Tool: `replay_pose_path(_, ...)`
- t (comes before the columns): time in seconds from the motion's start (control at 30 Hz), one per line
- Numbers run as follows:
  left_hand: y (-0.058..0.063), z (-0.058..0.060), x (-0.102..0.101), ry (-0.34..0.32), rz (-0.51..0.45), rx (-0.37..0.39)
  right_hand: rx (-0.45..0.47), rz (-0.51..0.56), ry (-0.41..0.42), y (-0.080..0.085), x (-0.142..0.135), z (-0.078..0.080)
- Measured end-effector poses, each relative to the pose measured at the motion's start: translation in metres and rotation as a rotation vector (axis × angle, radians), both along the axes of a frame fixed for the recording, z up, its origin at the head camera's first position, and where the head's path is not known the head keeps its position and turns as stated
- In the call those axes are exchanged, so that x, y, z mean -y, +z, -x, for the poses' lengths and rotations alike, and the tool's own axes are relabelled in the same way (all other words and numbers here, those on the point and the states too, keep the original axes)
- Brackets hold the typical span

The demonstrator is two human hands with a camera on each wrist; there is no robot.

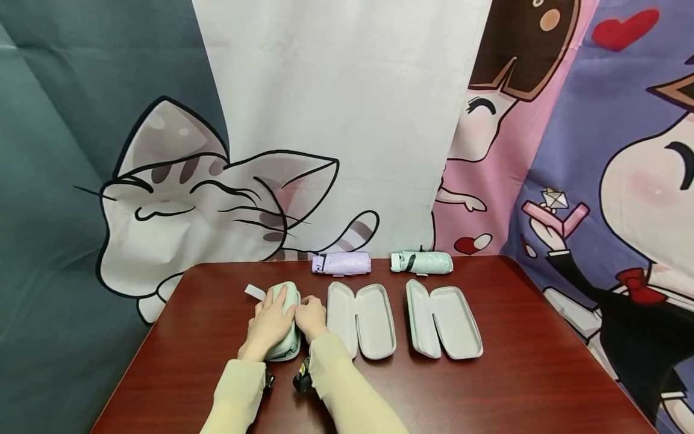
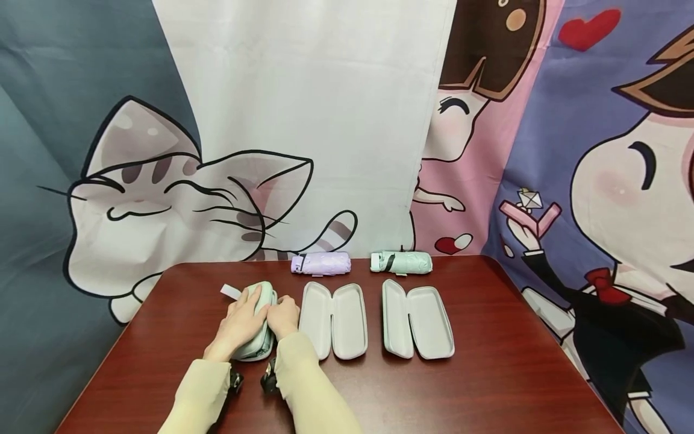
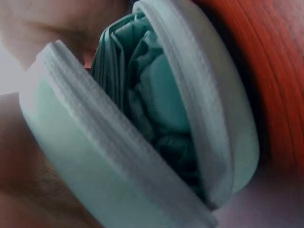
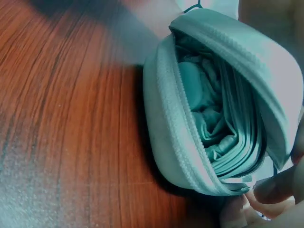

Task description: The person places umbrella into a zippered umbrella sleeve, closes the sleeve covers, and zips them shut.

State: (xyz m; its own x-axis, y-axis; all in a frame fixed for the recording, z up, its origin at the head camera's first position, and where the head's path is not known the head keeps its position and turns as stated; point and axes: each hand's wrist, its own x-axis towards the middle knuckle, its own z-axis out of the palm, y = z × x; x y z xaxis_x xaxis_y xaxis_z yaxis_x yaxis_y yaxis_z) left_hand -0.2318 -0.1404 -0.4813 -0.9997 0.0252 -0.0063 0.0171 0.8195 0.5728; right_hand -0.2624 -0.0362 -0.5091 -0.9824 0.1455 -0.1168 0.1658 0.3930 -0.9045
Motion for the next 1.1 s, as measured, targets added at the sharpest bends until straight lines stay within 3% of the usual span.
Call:
replay_pose_path(0.53, -0.007, -0.002, -0.019, 0.066, 0.132, -0.04, -0.01, 0.012, -0.017, -0.002, 0.0, -0.002)
replay_pose_path(1.1, -0.015, -0.001, -0.029, 0.075, 0.012, -0.06, -0.005, 0.022, -0.022, -0.001, -0.001, -0.002)
